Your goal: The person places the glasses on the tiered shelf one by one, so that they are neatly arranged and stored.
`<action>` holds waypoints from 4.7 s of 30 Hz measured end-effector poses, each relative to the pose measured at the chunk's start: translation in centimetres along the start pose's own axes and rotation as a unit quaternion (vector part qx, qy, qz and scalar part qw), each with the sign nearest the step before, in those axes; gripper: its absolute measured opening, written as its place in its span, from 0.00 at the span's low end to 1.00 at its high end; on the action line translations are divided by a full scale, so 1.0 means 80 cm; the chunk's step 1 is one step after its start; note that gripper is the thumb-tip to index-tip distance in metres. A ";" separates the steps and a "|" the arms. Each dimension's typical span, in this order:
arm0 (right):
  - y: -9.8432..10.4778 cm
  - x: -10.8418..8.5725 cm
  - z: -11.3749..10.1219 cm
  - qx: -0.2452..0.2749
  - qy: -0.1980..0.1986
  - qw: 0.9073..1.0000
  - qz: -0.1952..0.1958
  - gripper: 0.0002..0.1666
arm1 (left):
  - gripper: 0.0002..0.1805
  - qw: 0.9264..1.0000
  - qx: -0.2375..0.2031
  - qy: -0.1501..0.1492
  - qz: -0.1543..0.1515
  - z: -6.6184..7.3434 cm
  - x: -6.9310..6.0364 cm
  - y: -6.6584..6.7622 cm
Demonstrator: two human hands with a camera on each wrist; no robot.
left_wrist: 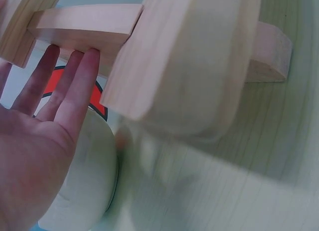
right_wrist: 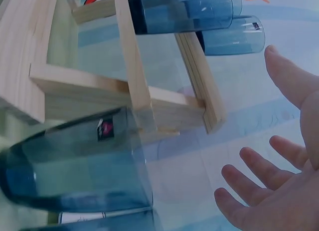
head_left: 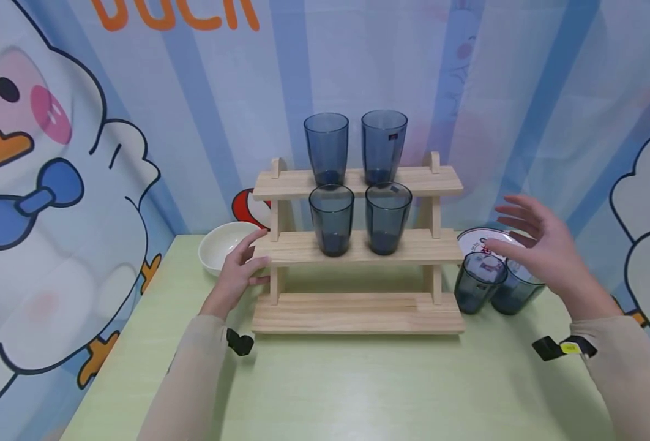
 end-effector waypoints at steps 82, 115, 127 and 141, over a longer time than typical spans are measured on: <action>-0.009 -0.070 0.150 0.010 -0.112 0.993 0.029 0.53 | 0.37 1.000 -0.010 -0.008 -0.005 0.003 -0.002 0.000; -0.002 -0.114 0.060 0.215 0.037 0.974 0.064 0.45 | 0.36 1.000 -0.002 -0.003 -0.008 -0.002 -0.001 0.003; -0.021 -0.104 0.020 0.249 0.039 0.968 0.003 0.46 | 0.37 1.000 -0.005 0.000 -0.008 0.000 -0.001 0.001; -0.075 -0.078 -0.014 0.246 0.057 0.965 -0.064 0.46 | 0.37 1.000 -0.014 -0.004 -0.007 -0.003 0.000 -0.002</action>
Point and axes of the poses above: each hand's wrist, its own x-axis towards the middle knuckle, its own y-axis out of the back of the hand, z = x × y, the point moved 1 cm from there along x, towards the middle knuckle, and after that the axes turned 4 degrees about -x, right-handed, at the moved point
